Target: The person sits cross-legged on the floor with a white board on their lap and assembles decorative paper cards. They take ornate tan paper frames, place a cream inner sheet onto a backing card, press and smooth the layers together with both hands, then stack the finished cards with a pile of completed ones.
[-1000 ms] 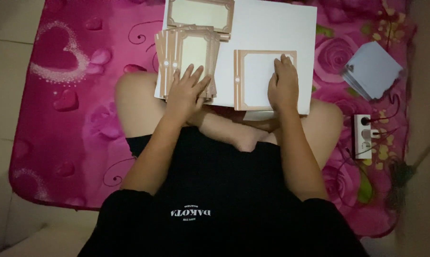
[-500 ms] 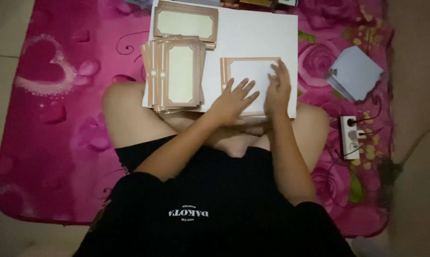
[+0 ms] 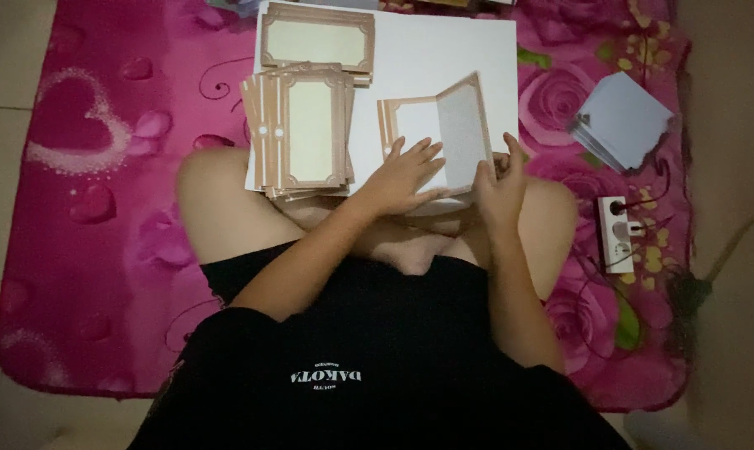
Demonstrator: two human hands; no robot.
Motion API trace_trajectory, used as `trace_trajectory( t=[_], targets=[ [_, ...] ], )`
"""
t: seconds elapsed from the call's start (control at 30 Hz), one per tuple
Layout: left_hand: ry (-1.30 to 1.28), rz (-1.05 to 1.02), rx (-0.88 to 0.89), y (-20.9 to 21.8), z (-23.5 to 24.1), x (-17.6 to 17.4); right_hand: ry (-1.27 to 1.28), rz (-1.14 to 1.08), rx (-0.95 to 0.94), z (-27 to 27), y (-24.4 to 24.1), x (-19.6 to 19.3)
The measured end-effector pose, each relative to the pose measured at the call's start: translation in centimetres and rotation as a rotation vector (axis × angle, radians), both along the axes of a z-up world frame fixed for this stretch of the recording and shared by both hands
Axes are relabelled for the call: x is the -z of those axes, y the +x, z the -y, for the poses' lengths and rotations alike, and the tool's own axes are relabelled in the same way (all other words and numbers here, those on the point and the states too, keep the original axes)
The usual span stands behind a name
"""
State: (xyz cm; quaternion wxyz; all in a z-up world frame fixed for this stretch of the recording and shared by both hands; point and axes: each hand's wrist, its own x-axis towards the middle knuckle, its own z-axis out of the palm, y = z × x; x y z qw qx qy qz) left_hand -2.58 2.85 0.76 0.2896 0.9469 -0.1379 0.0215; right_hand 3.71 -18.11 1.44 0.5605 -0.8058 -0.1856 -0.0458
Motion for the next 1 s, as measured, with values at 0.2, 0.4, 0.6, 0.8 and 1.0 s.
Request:
trace_trajectory(
  t=[0.2,0.4,0.6,0.8,1.0],
  targets=[
    [-0.630,-0.226,-0.339,2.3,0.0,4.3,-0.152,0.504,-0.075,-3.1,-2.5,-0.2],
    [-0.872,-0.173,-0.330,2.8,0.2,4.3,-0.268,0.728,-0.136,-4.3,-3.7,-1.0],
    [-0.883,-0.159,-0.339,2.2,-0.6,2.2,-0.249,0.721,-0.203,-4.1,-3.0,0.7],
    [-0.919,-0.226,-0.367,1.1,-0.6,-0.1,-0.249,0.714,-0.231,-4.4,-3.6,-0.8],
    [-0.896,-0.175,-0.340,1.4,-1.1,0.1,-0.229,0.646,-0.271,-4.4,-4.0,-1.4]
  ],
)
